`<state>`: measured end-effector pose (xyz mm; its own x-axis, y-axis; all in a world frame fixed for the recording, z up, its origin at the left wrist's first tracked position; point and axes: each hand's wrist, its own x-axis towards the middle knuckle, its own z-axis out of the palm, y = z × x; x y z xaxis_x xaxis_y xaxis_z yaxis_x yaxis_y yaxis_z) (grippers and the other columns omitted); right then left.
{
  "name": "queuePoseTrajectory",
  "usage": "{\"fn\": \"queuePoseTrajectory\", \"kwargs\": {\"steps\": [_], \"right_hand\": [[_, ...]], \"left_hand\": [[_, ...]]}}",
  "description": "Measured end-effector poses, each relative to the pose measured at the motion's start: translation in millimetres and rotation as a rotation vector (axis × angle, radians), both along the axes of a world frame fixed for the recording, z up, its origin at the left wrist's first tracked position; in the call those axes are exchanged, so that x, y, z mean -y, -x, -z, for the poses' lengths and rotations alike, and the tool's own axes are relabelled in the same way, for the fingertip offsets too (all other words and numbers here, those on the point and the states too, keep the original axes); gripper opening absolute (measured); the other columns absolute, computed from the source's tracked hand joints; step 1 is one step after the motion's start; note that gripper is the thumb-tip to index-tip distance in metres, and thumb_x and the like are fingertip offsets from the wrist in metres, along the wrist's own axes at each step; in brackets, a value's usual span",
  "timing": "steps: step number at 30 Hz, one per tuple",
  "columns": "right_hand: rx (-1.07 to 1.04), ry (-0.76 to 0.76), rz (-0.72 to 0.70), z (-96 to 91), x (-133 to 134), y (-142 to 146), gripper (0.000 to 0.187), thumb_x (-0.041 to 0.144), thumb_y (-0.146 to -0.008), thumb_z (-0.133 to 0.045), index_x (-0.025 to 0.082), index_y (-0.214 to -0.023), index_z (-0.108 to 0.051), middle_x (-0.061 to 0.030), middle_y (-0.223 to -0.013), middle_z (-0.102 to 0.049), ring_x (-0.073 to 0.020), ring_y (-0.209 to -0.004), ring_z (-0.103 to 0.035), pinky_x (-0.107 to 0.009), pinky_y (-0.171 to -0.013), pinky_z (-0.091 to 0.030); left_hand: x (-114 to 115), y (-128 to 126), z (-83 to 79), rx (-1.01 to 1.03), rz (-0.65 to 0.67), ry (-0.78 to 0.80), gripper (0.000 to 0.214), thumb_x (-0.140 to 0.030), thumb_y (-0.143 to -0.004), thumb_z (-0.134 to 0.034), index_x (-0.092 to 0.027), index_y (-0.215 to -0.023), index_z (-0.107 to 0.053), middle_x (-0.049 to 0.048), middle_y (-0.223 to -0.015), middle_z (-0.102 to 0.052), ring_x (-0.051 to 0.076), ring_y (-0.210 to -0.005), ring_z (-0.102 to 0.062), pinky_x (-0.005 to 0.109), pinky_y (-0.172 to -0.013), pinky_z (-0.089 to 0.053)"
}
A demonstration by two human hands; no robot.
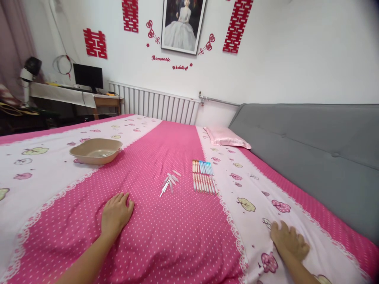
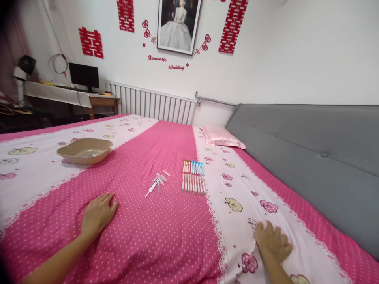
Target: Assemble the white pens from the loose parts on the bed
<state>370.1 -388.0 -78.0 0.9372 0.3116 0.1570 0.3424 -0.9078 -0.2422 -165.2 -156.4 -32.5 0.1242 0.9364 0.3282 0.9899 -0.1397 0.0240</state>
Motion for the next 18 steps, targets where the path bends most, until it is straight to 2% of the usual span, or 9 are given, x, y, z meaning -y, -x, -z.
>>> {"fn": "queuePoseTrajectory", "kwargs": {"steps": [18], "right_hand": [[0.008,-0.024,-0.015,-1.4,-1.4,0.2,0.058,0.047,-0.083,-0.028,0.018,-0.129,-0.048,-0.0149,-0.136,-0.045,-0.0351,-0.123,-0.039,-0.051,-0.096,-0.028]], "left_hand": [[-0.2,2.2,-2.8,-0.014,0.006,0.010,0.056,-0.036,-0.084,-0.028,-0.008,-0.124,-0.054,0.0126,-0.129,-0.054,0.024,-0.123,-0.046,0.036,-0.106,-0.030]]}}
